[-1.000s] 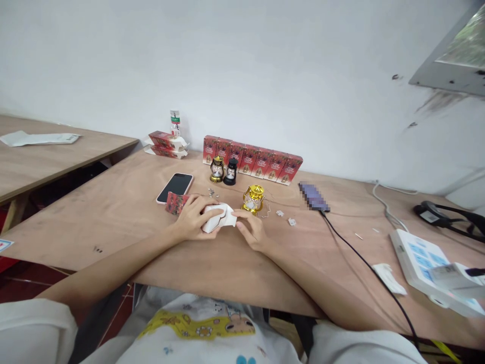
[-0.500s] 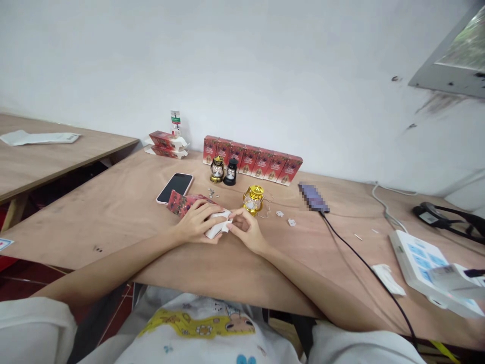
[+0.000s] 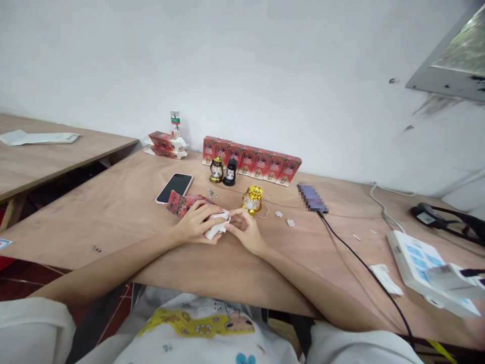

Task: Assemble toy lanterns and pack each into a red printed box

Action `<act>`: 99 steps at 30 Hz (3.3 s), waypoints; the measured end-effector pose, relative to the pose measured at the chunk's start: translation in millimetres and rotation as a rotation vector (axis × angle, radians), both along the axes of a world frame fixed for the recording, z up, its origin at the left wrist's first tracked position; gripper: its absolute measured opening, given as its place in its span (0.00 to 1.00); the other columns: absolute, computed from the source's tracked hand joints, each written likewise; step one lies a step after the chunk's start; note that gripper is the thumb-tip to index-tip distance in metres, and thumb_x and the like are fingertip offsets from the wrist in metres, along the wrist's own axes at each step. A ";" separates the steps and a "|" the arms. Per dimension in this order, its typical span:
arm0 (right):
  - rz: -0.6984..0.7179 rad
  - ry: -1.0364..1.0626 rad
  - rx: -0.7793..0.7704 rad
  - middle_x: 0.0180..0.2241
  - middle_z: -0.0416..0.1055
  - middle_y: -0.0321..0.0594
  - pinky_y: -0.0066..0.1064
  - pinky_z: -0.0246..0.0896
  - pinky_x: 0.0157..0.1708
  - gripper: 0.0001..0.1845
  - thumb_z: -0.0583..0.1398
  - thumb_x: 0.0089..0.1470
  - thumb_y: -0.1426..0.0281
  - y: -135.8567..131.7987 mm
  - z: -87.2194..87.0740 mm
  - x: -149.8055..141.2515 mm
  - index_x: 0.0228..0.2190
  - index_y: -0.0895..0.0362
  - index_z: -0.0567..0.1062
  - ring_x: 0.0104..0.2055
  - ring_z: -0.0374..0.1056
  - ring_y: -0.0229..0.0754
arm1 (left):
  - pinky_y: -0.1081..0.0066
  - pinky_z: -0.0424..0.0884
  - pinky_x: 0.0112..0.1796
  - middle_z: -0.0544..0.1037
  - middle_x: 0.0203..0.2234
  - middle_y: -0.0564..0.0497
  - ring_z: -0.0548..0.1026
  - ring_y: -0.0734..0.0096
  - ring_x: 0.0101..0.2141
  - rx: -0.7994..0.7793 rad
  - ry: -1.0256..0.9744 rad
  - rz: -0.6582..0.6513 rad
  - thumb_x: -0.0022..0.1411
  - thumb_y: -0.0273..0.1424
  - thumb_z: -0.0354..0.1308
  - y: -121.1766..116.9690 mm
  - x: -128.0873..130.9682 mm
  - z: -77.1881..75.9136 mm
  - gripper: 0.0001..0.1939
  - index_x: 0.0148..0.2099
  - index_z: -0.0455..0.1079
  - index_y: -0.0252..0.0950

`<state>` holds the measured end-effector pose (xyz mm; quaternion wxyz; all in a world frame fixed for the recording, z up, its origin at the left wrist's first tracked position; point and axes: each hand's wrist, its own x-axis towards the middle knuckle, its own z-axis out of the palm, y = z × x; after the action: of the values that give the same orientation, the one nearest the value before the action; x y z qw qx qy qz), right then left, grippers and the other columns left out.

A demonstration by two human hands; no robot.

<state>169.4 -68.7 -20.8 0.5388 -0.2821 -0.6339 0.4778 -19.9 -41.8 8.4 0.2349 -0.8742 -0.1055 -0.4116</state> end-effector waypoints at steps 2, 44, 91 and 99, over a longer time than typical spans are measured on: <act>0.002 -0.002 0.012 0.34 0.71 0.34 0.29 0.67 0.36 0.15 0.65 0.47 0.62 -0.1 -0.5 0.0 0.34 0.52 0.65 0.35 0.70 0.36 | 0.61 0.68 0.40 0.76 0.38 0.44 0.75 0.64 0.38 -0.010 0.003 0.006 0.54 0.35 0.57 0.2 -0.3 -1.2 0.16 0.46 0.63 0.38; -0.641 -0.760 0.830 0.60 0.51 0.40 0.60 0.40 0.60 0.20 0.57 0.53 0.70 -7.7 0.8 7.5 0.49 0.45 0.68 0.65 0.42 0.56 | 0.59 0.69 0.43 0.58 0.41 0.45 0.64 0.60 0.43 -0.316 -0.370 0.190 0.53 0.35 0.60 -3.3 -1.7 2.6 0.27 0.54 0.59 0.38; -0.424 -0.674 0.521 0.49 0.63 0.43 0.40 0.62 0.47 0.29 0.62 0.46 0.70 -12.5 118.1 -1.0 0.49 0.52 0.59 0.48 0.64 0.46 | 0.52 0.75 0.32 0.67 0.45 0.42 0.75 0.54 0.37 -0.540 -0.394 0.140 0.44 0.50 0.65 5.7 5.2 -37.0 0.50 0.62 0.40 0.45; -0.404 -0.914 0.490 0.41 0.70 0.37 0.40 0.59 0.42 0.22 0.67 0.42 0.71 -11.5 124.4 6.1 0.39 0.51 0.67 0.43 0.64 0.47 | 0.50 0.75 0.36 0.66 0.48 0.41 0.75 0.52 0.40 -0.540 -0.354 0.129 0.45 0.50 0.64 6.3 5.4 -39.5 0.51 0.62 0.38 0.45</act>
<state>175.5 -80.1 103.6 0.3398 -0.4431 -0.8289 0.0325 -14.4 -35.5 -31.1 -0.0019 -0.8113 -0.3052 -0.4987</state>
